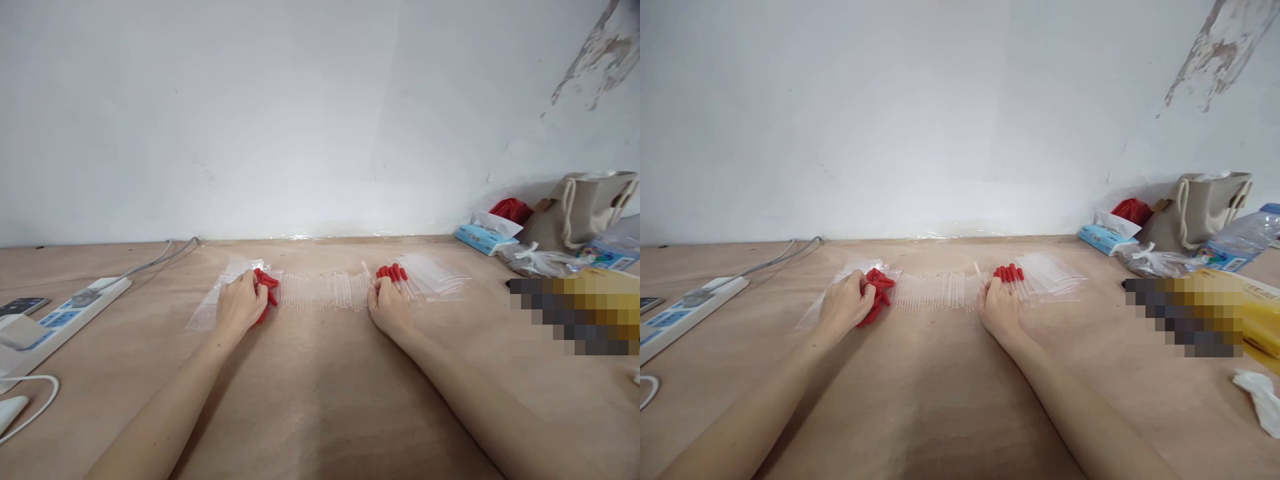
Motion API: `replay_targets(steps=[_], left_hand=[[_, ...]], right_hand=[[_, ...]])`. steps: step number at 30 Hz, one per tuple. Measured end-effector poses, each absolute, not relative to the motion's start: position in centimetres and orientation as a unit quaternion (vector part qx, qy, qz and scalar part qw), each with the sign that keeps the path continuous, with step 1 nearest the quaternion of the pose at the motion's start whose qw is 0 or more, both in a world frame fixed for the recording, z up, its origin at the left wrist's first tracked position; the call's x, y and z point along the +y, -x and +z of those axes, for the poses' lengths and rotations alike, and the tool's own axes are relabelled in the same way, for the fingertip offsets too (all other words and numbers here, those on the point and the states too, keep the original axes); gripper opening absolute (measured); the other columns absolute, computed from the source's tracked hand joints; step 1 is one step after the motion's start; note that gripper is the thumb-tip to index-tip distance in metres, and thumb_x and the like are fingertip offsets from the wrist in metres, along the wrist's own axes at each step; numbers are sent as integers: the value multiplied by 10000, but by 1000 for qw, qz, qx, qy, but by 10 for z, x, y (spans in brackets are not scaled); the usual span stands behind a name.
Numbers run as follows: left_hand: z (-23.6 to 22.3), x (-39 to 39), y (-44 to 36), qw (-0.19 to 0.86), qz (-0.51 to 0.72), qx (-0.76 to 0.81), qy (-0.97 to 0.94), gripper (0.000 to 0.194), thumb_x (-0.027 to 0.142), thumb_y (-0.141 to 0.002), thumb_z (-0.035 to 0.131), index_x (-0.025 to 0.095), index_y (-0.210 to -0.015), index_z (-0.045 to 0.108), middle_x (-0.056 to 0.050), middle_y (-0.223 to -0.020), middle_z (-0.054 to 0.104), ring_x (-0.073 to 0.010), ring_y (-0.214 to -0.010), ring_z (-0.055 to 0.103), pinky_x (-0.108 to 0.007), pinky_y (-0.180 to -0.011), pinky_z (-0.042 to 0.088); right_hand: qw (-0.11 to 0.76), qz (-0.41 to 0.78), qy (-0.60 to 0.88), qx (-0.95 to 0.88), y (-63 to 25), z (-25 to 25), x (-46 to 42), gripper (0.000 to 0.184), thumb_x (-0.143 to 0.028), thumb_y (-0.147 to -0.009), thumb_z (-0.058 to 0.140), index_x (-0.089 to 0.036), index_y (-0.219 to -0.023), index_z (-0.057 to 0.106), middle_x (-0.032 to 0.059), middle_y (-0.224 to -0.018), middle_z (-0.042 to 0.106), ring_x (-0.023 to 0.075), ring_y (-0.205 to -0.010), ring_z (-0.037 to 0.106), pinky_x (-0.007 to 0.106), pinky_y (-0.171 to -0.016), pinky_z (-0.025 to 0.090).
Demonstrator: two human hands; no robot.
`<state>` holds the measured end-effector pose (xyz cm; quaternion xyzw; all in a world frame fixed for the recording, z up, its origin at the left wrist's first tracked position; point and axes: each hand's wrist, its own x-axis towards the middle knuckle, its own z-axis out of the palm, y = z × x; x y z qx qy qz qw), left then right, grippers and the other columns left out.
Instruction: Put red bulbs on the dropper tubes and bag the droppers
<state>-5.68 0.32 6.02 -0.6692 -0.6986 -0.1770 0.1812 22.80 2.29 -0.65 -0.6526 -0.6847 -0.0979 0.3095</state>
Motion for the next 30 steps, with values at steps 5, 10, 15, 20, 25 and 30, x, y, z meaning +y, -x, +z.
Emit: replay_targets(steps=[5,10,15,20,25,30], left_hand=[[56,5,59,169,-184,-681,688,78,173,-780,398,177,-717,444,-39,-682,543,-179,-594,522,-270,-523,297],[54,7,60,149,-226,-658,703,98,149,-779,404,194,-693,395,-26,-683,494,-161,-557,485,-259,-494,282],[45,2,44,126,-309,-617,712,114,189,-825,368,204,-712,355,-11,-700,474,-149,-594,487,-248,-508,321],[13,-13,14,25,-337,-522,783,118,271,-847,414,192,-763,392,1,-689,495,-145,-611,506,-248,-540,377],[1,-22,8,-53,-333,-460,821,183,235,-819,505,199,-995,476,-24,-850,560,-168,-789,544,-290,-691,430],[5,-23,12,-64,-340,-435,831,123,246,-840,483,211,-924,565,-22,-835,548,-154,-782,539,-274,-697,433]], right_hand=[[346,-101,563,-744,-227,-14,18,176,-188,-845,334,-150,-863,505,71,-801,612,189,-741,544,321,-718,280],[378,-109,507,-767,-227,-17,16,260,-165,-849,366,-147,-1036,545,68,-816,631,182,-777,555,323,-723,301],[431,-81,485,-757,-228,-16,15,253,-178,-840,393,-154,-968,610,70,-799,633,179,-758,561,322,-702,360],[495,22,447,-745,-224,-8,6,189,-238,-818,465,-185,-883,635,47,-751,645,153,-691,572,279,-651,430],[494,65,424,-756,-215,-7,-5,106,-269,-780,546,-209,-792,633,22,-720,666,154,-661,592,318,-694,413],[472,96,398,-781,-208,-7,-11,86,-242,-790,539,-208,-792,618,8,-717,662,141,-645,586,327,-711,369]])
